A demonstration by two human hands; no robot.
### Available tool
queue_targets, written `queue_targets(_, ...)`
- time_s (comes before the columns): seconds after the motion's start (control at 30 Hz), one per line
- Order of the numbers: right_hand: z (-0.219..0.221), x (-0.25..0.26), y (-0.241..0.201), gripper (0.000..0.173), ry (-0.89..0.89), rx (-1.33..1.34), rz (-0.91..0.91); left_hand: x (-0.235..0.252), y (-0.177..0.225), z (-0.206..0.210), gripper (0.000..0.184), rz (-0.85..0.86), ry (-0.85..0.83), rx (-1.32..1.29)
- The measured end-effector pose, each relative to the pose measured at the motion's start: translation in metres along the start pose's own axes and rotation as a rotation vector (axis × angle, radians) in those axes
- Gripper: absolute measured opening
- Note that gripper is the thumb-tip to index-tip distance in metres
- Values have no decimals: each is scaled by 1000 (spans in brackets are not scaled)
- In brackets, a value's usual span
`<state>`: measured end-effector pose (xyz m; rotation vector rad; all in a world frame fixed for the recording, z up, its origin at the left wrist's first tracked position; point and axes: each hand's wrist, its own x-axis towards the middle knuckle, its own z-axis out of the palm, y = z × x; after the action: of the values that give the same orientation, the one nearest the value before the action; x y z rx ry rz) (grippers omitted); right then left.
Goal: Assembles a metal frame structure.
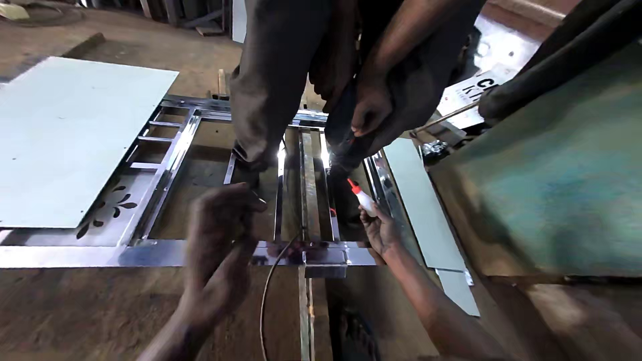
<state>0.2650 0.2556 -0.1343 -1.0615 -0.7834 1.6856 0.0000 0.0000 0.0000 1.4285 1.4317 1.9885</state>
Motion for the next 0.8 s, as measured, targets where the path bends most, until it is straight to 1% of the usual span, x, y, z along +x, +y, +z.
queue_targets(0.03, 0, 0, 0, 19, 3, -13, -5, -2, -36, 0, 37, -101, -33, 228)
queue_targets(0.07, -2, 1, -1, 18, -5, -38, -10, -5, -68, -3, 38, -244, -109, 430)
queue_targets(0.1, -4, 2, -1, 20, -22, -63, -18, -7, -93, -6, 47, -404, -241, 577)
queue_targets(0.13, -7, 4, 0, 23, -34, -92, -29, -8, -114, -9, 58, -555, -382, 667)
queue_targets(0.17, -9, 6, 2, 24, -28, -95, -42, -8, -127, -9, 68, -680, -500, 713)
queue_targets(0.2, -9, 7, 2, 23, -16, -73, -53, -10, -136, -6, 75, -761, -591, 743)
queue_targets(0.27, -6, 5, 2, 21, 1, -25, -58, -14, -143, 3, 80, -860, -736, 833)
queue_targets(0.37, -5, 5, 0, 20, 16, 4, -65, -15, -139, 17, 83, -876, -865, 1016)
queue_targets(0.53, -1, 2, 1, 21, 70, 1, -46, -11, -138, 18, 87, -866, -1019, 1072)
queue_targets(0.8, 3, 4, 2, 24, 81, -17, -36, -7, -131, 19, 84, -908, -996, 1077)
